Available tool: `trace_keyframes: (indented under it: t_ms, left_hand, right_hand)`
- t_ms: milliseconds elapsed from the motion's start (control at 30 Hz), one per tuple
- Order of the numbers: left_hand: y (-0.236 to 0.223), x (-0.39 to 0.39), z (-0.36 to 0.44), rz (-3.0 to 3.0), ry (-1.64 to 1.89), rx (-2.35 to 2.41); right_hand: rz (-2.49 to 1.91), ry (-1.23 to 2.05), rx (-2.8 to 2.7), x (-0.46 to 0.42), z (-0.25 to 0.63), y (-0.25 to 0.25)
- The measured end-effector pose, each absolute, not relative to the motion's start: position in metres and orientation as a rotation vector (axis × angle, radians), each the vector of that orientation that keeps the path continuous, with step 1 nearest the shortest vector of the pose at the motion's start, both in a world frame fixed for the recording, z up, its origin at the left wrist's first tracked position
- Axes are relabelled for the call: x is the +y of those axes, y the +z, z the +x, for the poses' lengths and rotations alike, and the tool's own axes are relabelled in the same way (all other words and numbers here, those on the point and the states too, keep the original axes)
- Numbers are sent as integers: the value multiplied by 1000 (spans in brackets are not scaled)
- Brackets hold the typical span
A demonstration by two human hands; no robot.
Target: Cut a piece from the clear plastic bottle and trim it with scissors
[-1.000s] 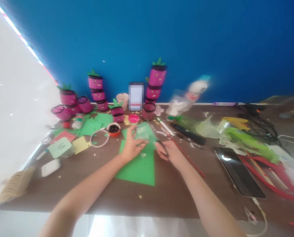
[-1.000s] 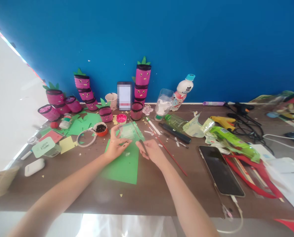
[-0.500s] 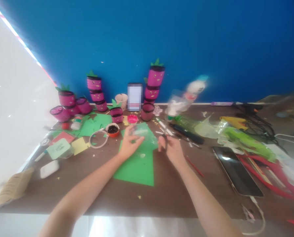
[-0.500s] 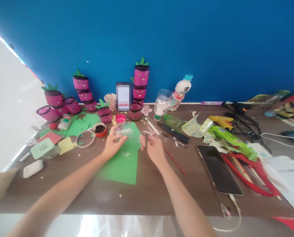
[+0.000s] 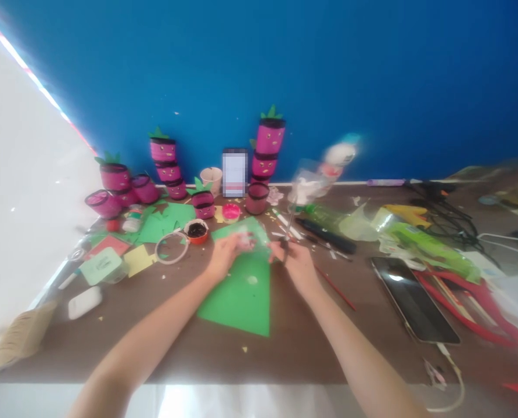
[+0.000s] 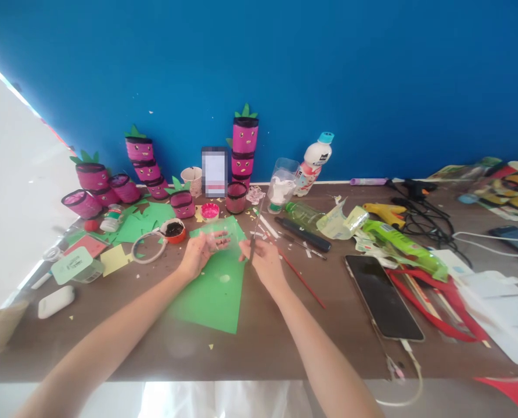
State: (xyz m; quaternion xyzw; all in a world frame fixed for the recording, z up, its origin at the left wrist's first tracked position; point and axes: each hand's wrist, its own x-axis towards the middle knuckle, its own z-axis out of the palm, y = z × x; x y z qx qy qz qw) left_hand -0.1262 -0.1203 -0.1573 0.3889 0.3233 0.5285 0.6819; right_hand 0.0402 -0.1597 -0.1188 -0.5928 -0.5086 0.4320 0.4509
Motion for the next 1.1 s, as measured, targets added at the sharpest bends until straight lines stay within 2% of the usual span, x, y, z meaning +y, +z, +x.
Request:
trace_keyframes:
  t_ms: [300, 500, 1100]
  left_hand:
    - [-161, -121, -126, 878, 1267, 722]
    - [-158, -121, -126, 906, 1305, 717]
    - [-158, -118, -128, 847, 1297, 634]
  right_hand:
    - [-1468, 1012, -1388, -160, 44, -128]
    - [-1623, 893, -1619, -161, 49, -141]
    - [-1645, 811, -1745, -161, 49, -131]
